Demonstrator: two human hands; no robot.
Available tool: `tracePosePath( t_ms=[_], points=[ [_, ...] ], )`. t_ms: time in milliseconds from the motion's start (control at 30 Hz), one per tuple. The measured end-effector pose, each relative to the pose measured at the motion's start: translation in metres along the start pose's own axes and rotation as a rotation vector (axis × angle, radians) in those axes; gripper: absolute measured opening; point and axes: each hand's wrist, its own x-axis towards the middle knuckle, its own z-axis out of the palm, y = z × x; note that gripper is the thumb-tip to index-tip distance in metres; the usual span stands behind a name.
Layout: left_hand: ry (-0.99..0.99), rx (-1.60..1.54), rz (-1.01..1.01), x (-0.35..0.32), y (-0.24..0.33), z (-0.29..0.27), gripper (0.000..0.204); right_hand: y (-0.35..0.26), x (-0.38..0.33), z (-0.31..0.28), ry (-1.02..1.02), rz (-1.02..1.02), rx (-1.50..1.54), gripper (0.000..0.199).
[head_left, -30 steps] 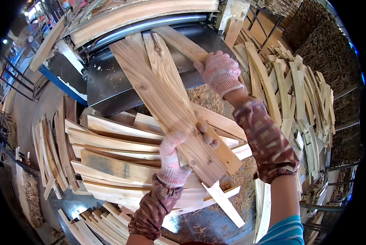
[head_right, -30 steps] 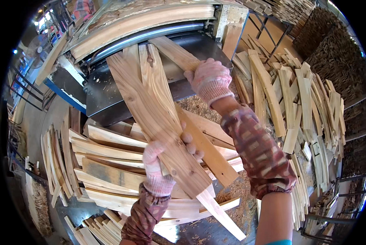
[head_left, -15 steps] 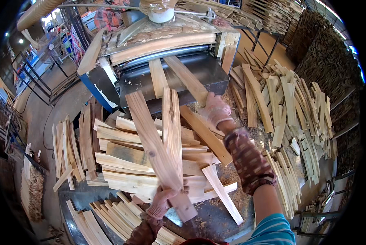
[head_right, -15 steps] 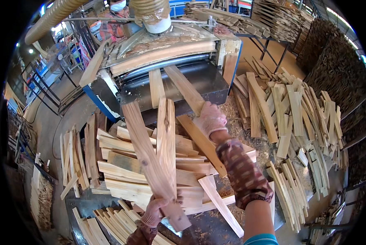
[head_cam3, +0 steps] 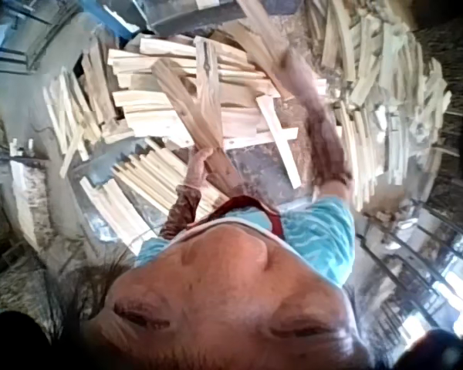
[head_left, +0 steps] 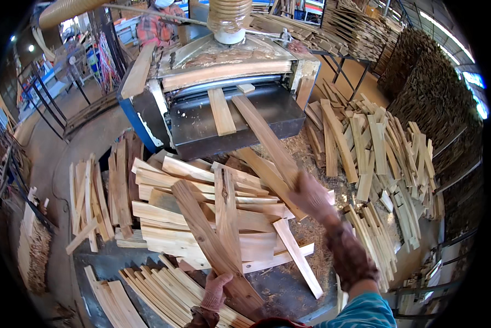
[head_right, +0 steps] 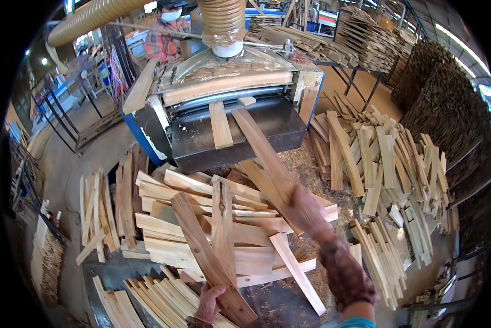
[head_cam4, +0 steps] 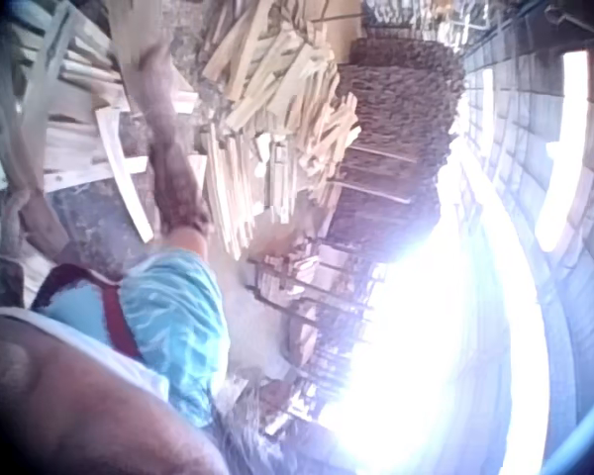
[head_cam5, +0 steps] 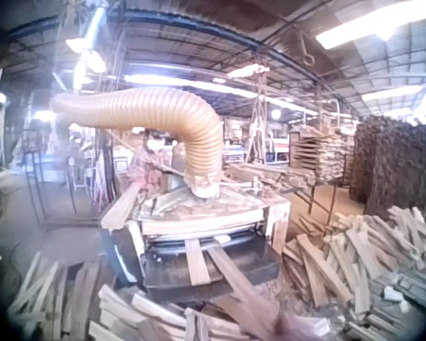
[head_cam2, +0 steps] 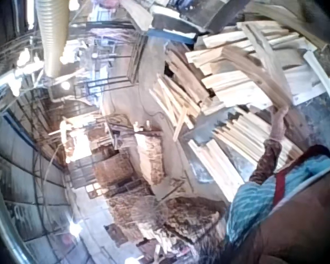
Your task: The person sorts and stacks wooden planks in a workshop. They pick up planks from a pile, align them, and place them into neat stacks on a table and nearby racks.
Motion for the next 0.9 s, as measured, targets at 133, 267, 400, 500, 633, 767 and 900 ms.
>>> tracePosePath(
  t_ms=[133, 267, 400, 500, 633, 767, 900],
  points=[
    [-0.010, 0.155, 0.091, 0.009, -0.004, 0.011, 0.055, 0.041, -0.099, -0.025, -0.003, 0.248, -0.215, 0.055],
    [-0.149, 0.191, 0.061, 0.001, 0.025, 0.040, 0.053, 0.104, -0.138, -0.013, 0.168, 0.091, 0.146, 0.070],
    [-0.038, 0.014, 0.020, 0.002, 0.012, 0.032, 0.053, 0.067, -0.182, 0.040, 0.132, 0.090, 0.734, 0.068],
    [0.025, -0.159, 0.069, 0.007, -0.008, 0.014, 0.043, 0.031, -0.214, 0.091, 0.003, 0.057, 0.792, 0.077],
    [-0.003, -0.164, -0.013, -0.008, -0.002, 0.004, 0.038, -0.012, -0.238, 0.126, -0.209, 0.042, 0.173, 0.100],
    [-0.119, -0.284, -0.150, -0.019, -0.002, -0.007, 0.040, -0.024, -0.242, 0.135, -0.329, 0.034, 0.178, 0.088],
    [-0.168, -0.355, -0.110, -0.024, -0.007, -0.018, 0.043, -0.027, -0.233, 0.138, -0.481, 0.018, 0.621, 0.066]
  ],
)
